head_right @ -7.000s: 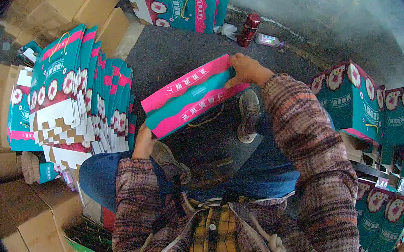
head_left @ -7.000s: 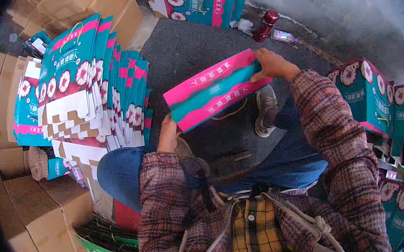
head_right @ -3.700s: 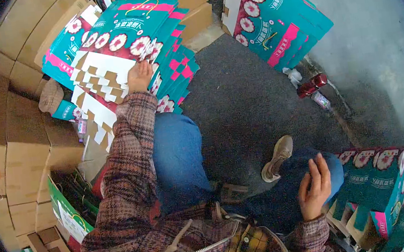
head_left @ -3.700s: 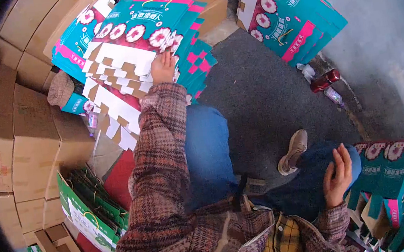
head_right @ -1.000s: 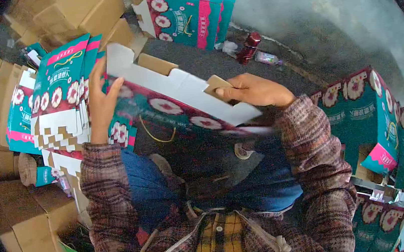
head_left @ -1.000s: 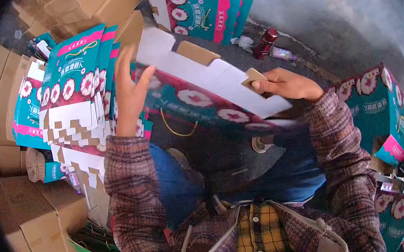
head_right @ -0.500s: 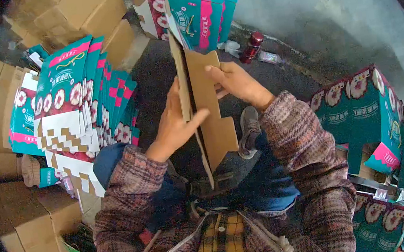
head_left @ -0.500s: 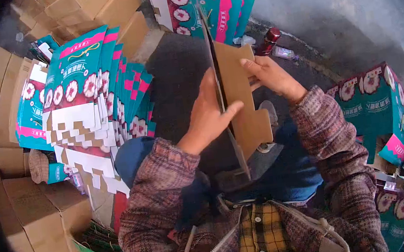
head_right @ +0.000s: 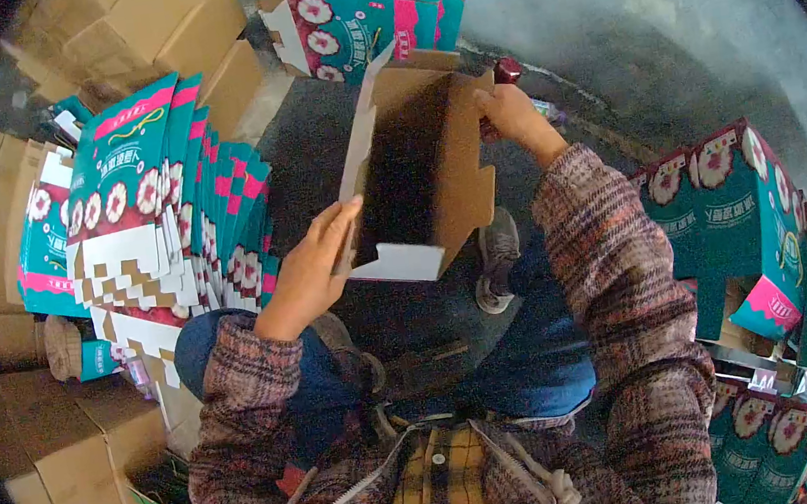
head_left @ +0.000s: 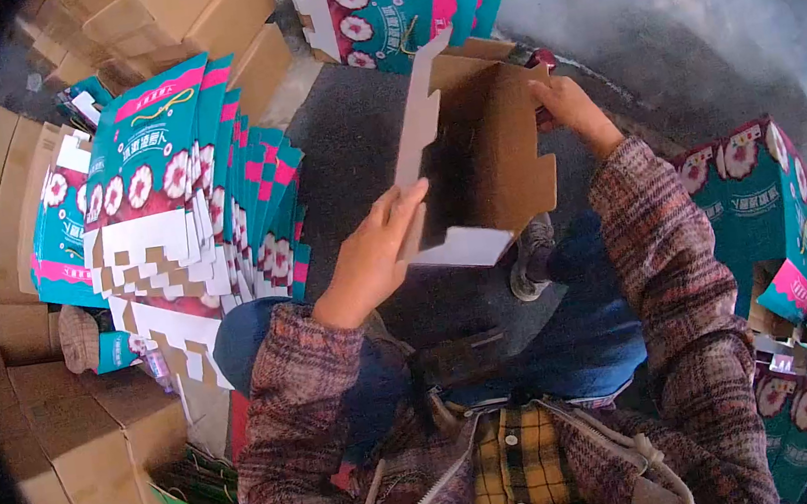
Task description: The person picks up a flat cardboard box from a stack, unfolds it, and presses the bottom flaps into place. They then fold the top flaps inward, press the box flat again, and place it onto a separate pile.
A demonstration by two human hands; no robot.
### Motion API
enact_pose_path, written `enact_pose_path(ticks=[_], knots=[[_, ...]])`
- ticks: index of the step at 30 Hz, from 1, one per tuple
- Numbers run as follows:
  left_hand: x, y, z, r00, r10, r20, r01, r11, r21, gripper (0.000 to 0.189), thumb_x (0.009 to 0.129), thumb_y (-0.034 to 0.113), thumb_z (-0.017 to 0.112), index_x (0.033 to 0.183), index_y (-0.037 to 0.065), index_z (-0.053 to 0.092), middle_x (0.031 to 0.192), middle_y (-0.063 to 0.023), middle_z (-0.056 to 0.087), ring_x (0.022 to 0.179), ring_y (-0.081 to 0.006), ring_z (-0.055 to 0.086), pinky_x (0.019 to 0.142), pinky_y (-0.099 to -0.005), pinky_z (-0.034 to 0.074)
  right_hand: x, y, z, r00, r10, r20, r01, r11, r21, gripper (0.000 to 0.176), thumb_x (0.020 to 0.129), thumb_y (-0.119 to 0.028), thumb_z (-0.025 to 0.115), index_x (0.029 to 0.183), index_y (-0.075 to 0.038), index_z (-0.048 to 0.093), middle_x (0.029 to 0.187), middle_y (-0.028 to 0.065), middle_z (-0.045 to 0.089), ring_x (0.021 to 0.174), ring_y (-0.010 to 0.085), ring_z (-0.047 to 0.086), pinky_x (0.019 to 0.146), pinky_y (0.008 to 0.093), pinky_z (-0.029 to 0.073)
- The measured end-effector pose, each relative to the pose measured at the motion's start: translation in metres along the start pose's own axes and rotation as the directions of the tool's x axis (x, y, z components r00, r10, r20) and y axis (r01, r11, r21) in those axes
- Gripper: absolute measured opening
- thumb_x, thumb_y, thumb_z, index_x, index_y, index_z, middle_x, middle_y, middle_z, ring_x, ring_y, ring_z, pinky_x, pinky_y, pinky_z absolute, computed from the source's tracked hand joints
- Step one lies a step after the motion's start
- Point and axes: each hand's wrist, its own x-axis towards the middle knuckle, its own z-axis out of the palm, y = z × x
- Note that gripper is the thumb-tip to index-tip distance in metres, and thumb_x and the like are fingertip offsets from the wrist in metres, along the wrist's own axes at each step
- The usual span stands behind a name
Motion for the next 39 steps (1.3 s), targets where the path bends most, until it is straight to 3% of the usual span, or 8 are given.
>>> enact_pose_path(ticks=[3,8,12,14,21,31,36,39], knots=[[0.003,0.001,-0.001,0.997,0.076,-0.018,-0.076,0.997,-0.012,0.074,0.075,0.012,0.070,0.139,0.021,0.035,0.133,-0.0197,0.040,0.119,-0.0383,0.045,0.098,-0.0400,0.042,-0.005,-0.008,0.005,0.995,0.092,-0.036,-0.083,0.976,0.200,0.036,0.088,-0.032,0.050,0.090,0.002,0.061,0.082,0.0225,0.064,0.081,0.0419,0.061,0.072,0.0446,0.048],[0.003,-0.001,0.003,0.974,0.223,0.031,-0.225,0.971,0.085,0.084,0.064,0.018,0.079,0.138,0.020,0.038,0.136,-0.0195,0.036,0.123,-0.0386,0.040,0.102,-0.0430,0.038,-0.016,-0.025,0.010,0.926,-0.252,-0.281,0.159,0.936,-0.314,0.039,0.084,-0.023,0.058,0.118,-0.004,0.051,0.096,0.0186,0.062,0.089,0.0386,0.061,0.079,0.0426,0.049],[0.002,0.002,0.004,0.971,0.229,0.071,-0.235,0.966,0.106,0.085,0.063,0.018,0.080,0.137,0.020,0.038,0.135,-0.0191,0.036,0.121,-0.0388,0.041,0.102,-0.0424,0.038,-0.025,-0.060,0.008,0.934,-0.201,-0.296,0.005,0.834,-0.552,0.052,0.080,-0.019,0.061,0.127,-0.006,0.043,0.111,0.0166,0.058,0.095,0.0374,0.059,0.080,0.0439,0.048],[0.001,0.003,0.006,0.969,0.237,0.070,-0.244,0.964,0.105,0.086,0.062,0.019,0.080,0.138,0.021,0.038,0.134,-0.0189,0.037,0.121,-0.0389,0.041,0.102,-0.0424,0.038,-0.012,-0.059,0.012,0.705,-0.678,-0.206,0.163,0.438,-0.884,0.053,0.078,-0.017,0.060,0.127,-0.008,0.042,0.114,0.0153,0.054,0.096,0.0341,0.059,0.078,0.0430,0.049],[0.000,0.005,0.007,0.958,0.278,0.069,-0.285,0.951,0.117,0.083,0.063,0.031,0.079,0.136,0.019,0.041,0.134,-0.0212,0.036,0.120,-0.0401,0.039,0.101,-0.0448,0.036,0.016,-0.074,0.015,0.885,-0.415,-0.212,0.096,0.608,-0.788,0.016,0.081,-0.008,0.051,0.097,-0.006,0.053,0.087,0.0134,0.063,0.077,0.0318,0.065,0.067,0.0445,0.051],[-0.012,0.010,0.017,0.951,0.255,0.176,-0.281,0.949,0.142,0.065,0.079,0.049,0.062,0.131,0.013,0.047,0.137,-0.0246,0.034,0.128,-0.0421,0.031,0.104,-0.0507,0.029,0.028,-0.067,0.003,0.878,-0.365,-0.309,0.027,0.683,-0.730,0.015,0.080,-0.010,0.051,0.093,-0.005,0.057,0.081,0.0157,0.065,0.078,0.0354,0.064,0.066,0.0458,0.051],[-0.019,0.009,0.012,0.942,0.284,0.181,-0.298,0.953,0.055,0.063,0.081,0.052,0.058,0.125,0.007,0.052,0.138,-0.0227,0.035,0.132,-0.0385,0.028,0.108,-0.0516,0.021,0.019,-0.067,0.027,0.871,-0.380,0.310,0.403,0.193,-0.895,0.015,0.081,-0.025,0.057,0.081,-0.011,0.064,0.079,0.0099,0.064,0.079,0.0274,0.063,0.071,0.0436,0.046],[-0.024,0.012,0.017,0.921,0.317,0.227,-0.337,0.940,0.053,0.062,0.084,0.054,0.053,0.123,0.005,0.052,0.138,-0.0204,0.037,0.132,-0.0373,0.029,0.108,-0.0516,0.021,0.008,-0.056,0.041,0.827,-0.493,0.269,0.420,0.225,-0.879,0.012,0.073,-0.020,0.061,0.068,-0.013,0.069,0.081,0.0079,0.065,0.078,0.0240,0.063,0.064,0.0406,0.043]])
